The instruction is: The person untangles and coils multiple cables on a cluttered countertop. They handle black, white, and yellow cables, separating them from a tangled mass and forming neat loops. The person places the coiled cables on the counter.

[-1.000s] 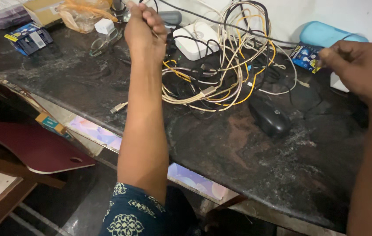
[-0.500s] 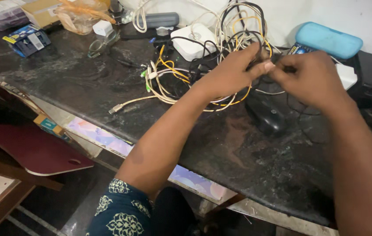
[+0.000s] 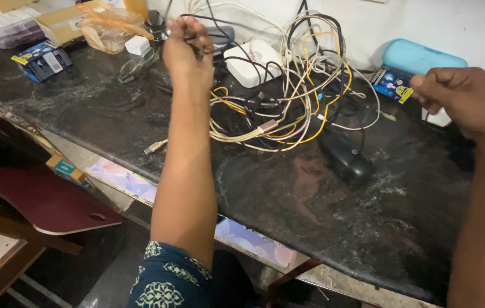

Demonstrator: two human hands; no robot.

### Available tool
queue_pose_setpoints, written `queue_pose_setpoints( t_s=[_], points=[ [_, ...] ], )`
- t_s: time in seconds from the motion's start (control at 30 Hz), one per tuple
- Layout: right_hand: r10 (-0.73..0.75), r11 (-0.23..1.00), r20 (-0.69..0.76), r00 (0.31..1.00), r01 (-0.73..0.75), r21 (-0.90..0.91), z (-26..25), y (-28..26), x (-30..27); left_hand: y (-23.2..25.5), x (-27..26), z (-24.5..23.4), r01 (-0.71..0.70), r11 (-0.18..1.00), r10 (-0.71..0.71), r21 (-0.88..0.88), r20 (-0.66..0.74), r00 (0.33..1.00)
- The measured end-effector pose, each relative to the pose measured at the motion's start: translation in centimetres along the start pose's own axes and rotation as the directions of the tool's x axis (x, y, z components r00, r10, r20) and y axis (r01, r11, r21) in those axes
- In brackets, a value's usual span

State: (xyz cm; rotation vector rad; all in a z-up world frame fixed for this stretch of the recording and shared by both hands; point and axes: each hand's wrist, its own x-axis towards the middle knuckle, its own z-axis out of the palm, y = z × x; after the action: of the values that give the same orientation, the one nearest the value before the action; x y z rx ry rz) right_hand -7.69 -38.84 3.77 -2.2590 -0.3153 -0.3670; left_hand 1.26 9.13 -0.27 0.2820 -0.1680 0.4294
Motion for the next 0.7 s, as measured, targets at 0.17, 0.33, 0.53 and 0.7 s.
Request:
queue_pose_setpoints(
  t_s=[0.17,0.33,0.53,0.7],
  points=[
    [-0.013,0.834,0.017,1.0,0.02,-0.551,0.2,-2.0,-0.4,-5.5,-1.8,1.7,-0.383,0.701,0.137,0.601,0.414,0.9],
    [0.117,0.992,0.408,0.906,-0.125,-0.007,0.8,-5.2,-1.3,-12.0,-9.5,2.3,-0.847,0.069,-0.303,0.528,0.82,0.486],
    [-0.147,0.697,0.151,0.978,-0.006,0.717,1.9,-5.8,-1.1,-11.8,-15.3,5.3,-0.896,-0.103,-0.761,0.433,0.545,0.351],
    [-0.146,0.339,-0.189,0.971,0.228,0.913,0.8,-3.2,0.0,-7.2,-15.6,7.3,-0.866,-0.208,-0.482,0.456,0.722,0.496]
  ],
)
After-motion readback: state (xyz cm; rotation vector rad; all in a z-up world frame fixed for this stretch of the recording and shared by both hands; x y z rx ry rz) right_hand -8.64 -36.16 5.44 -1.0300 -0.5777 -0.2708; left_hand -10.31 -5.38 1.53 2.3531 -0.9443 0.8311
